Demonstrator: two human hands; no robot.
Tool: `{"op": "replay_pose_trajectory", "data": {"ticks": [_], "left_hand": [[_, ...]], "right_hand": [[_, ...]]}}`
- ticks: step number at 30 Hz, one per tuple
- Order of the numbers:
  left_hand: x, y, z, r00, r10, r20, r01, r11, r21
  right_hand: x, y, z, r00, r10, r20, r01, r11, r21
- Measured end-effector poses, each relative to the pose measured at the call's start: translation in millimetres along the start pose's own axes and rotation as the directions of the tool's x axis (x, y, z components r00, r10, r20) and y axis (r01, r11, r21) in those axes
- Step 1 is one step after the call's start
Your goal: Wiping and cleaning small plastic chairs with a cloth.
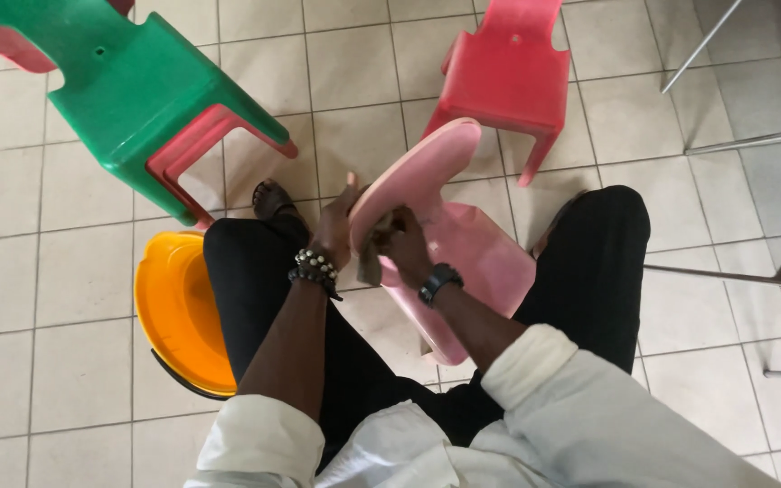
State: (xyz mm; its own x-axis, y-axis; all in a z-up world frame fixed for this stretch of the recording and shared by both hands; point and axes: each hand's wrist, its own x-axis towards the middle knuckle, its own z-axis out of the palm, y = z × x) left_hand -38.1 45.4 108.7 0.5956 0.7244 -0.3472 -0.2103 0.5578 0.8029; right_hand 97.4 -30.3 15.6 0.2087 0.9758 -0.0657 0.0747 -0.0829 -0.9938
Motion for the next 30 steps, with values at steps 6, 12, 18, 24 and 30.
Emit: {"op": "replay_pose_trajectory", "data": {"ticks": [6,12,18,24,30], "left_hand": [[10.1,-6.1,-12.1,0.977,-0.068,0.202,0.116,0.965,-0.235],[-3.4,15.5,11.6,0.989,-0.076,0.127,0.081,0.996,-0.037],[11.2,-8.0,1.1,0.995,-0.09,-0.042,0.093,0.992,0.08],[6.9,-14.2,-2.9,0.997,-0.072,-0.036,0.069,0.994,-0.086],[10.2,-22.7,-16.8,0.993,-0.115,0.018,0.116,0.976,-0.186]], "right_hand": [[-27.1,-125.2,8.0,0.893,-0.442,-0.087,0.419,0.887,-0.195],[54.1,-113.1,-68.4,0.69,-0.67,-0.273,0.506,0.716,-0.48],[86.6,-44.7,-122.7,0.705,-0.552,-0.445,0.299,0.801,-0.519],[69.6,27.4,-79.3,0.863,-0.38,-0.333,0.195,0.858,-0.476],[-0.9,-35.6,-3.5,0.967,-0.248,-0.053,0.198,0.869,-0.454]]}}
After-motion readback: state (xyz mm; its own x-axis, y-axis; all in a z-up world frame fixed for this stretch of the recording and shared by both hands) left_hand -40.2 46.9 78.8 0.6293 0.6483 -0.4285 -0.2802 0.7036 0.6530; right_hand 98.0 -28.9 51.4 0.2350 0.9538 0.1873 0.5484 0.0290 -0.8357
